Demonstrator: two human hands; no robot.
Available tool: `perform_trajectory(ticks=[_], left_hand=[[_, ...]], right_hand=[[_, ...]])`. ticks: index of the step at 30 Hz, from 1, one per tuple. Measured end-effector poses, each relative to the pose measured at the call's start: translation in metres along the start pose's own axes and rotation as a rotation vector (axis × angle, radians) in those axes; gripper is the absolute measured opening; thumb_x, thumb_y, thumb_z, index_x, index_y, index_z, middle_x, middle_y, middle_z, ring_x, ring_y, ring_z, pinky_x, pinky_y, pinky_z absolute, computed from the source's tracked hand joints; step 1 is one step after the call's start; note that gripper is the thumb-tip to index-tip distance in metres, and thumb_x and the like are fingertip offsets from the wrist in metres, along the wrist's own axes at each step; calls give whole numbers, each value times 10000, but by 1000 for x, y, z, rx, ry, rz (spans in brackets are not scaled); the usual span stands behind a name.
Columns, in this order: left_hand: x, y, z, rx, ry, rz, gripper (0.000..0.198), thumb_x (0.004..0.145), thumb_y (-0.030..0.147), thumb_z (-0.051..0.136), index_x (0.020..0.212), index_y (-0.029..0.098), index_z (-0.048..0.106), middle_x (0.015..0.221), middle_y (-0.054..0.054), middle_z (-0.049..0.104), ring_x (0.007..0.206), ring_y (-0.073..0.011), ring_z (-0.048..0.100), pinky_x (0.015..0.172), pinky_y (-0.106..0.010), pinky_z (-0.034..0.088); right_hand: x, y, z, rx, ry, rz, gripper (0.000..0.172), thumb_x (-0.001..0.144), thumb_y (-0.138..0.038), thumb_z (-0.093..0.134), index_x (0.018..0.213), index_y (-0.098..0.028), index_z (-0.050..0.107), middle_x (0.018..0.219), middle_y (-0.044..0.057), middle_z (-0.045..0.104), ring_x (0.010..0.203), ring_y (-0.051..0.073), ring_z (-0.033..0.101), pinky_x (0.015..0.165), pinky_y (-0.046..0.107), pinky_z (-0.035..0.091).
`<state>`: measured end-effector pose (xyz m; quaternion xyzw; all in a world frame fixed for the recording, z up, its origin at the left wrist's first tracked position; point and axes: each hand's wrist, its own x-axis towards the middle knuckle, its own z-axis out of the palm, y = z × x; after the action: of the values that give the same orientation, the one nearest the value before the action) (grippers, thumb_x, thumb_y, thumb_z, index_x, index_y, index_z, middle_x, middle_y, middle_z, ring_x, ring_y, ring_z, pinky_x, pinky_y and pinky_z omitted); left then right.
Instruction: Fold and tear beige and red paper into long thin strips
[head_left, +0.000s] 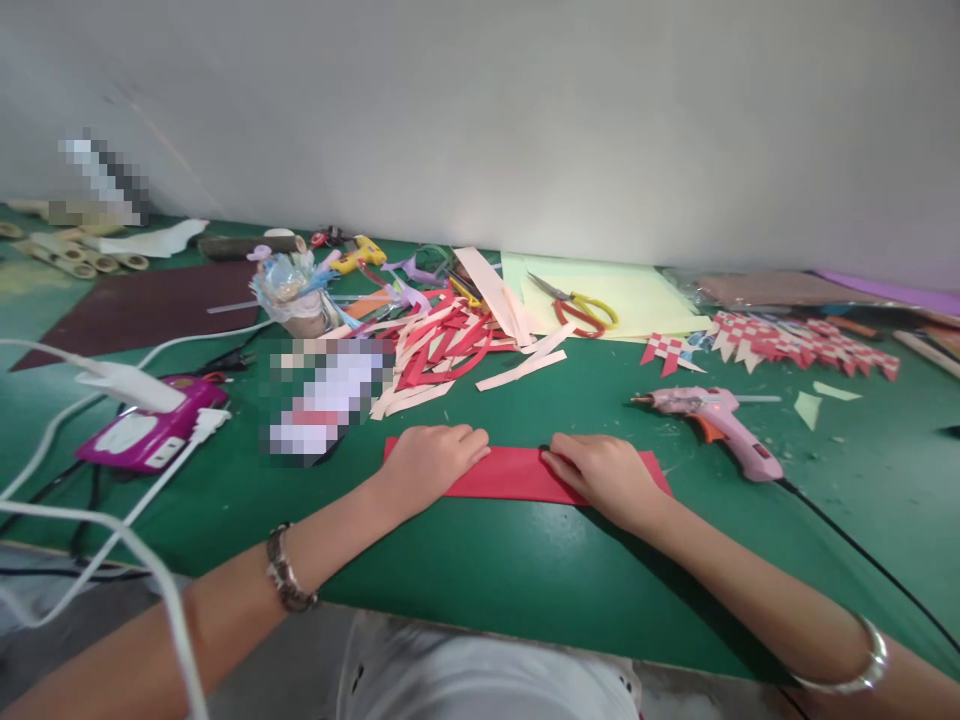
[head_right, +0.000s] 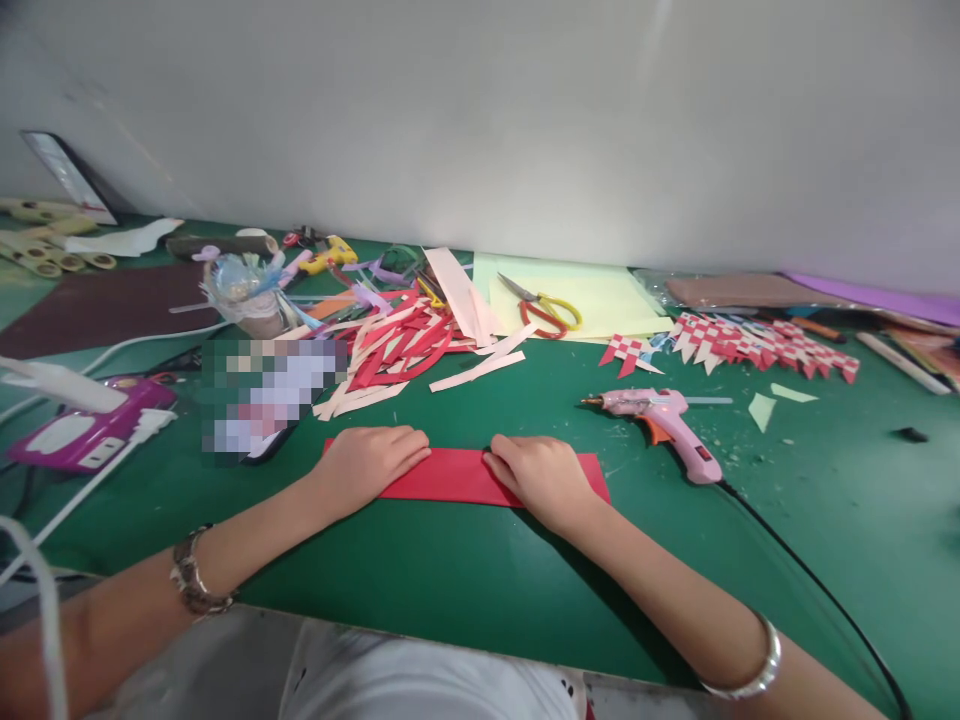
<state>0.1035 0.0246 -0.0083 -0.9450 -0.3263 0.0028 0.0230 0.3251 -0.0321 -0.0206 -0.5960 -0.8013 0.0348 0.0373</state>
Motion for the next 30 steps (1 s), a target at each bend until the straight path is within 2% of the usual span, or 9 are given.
perform_trajectory(ticks=[3, 7, 10, 13, 15, 17, 20, 23, 30], left_hand=[[-3, -10, -1, -26, -39, 22, 212, 935, 271, 349, 874, 179, 530, 783, 1, 610, 664, -134, 598, 489, -212, 341], [-8, -20, -6, 106, -117, -62, 189, 895, 108, 358, 869, 146, 542, 793, -35, 611, 690, -169, 593, 533, -250, 397], [-9, -11, -9, 159, 5, -27, 290, 873, 27, 309, 971, 125, 563, 990, -96, 619, 908, -221, 578, 726, -330, 442], [-6, 12, -7, -12, 117, 179, 334, 933, 155, 286, 1197, 156, 490, 1283, -95, 497, 1200, -225, 420, 982, -394, 324], [-5, 26, -3, -172, 42, 331, 407, 940, 349, 313, 1310, 200, 393, 1408, -72, 362, 1297, -218, 300, 1046, -390, 252], [-5, 32, 1, -296, -67, 402, 562, 897, 518, 313, 1373, 220, 303, 1471, -68, 228, 1343, -228, 202, 1071, -398, 212], [-10, 26, 2, -398, -177, 414, 679, 854, 614, 293, 1411, 235, 210, 1491, -55, 132, 1367, -241, 97, 1095, -453, 111], [-18, 10, -3, -447, -247, 418, 678, 839, 625, 325, 1412, 291, 187, 1484, -31, 161, 1364, -253, 114, 1088, -503, 52], [-42, -17, -11, -498, -281, 344, 716, 825, 615, 384, 1420, 319, 114, 1472, 9, 188, 1348, -251, 189, 1097, -471, 82]], right_hand=[[0, -1, 1, -33, 14, 3, 302, 908, -310, 362, 687, -188, 529, 614, 6, 612, 521, 118, 507, 482, 237, 185], [1, -1, 4, -39, 31, 12, 298, 899, -302, 371, 676, -192, 533, 605, 0, 612, 512, 114, 496, 474, 235, 169], [1, -1, 5, -39, 44, 16, 305, 893, -302, 371, 667, -190, 542, 598, 4, 615, 498, 110, 491, 473, 234, 169], [1, -1, 6, -33, 40, 10, 282, 878, -278, 382, 672, -187, 550, 605, 10, 624, 495, 108, 494, 469, 231, 176], [1, -1, 6, -28, 33, 4, 242, 856, -235, 394, 680, -186, 552, 606, 9, 627, 495, 108, 498, 464, 228, 178], [1, 0, 5, -26, 35, 0, 214, 838, -209, 405, 683, -188, 551, 603, 5, 626, 495, 107, 501, 463, 225, 179], [2, 0, 6, -28, 47, -8, 230, 853, -226, 403, 674, -190, 544, 601, 0, 625, 496, 104, 504, 468, 230, 177], [2, 0, 7, -39, 61, -15, 260, 874, -239, 395, 664, -191, 540, 599, -3, 626, 500, 105, 509, 473, 238, 169], [3, -2, 7, -56, 65, -37, 260, 878, -227, 397, 656, -193, 527, 597, -14, 623, 504, 102, 515, 469, 239, 174]])
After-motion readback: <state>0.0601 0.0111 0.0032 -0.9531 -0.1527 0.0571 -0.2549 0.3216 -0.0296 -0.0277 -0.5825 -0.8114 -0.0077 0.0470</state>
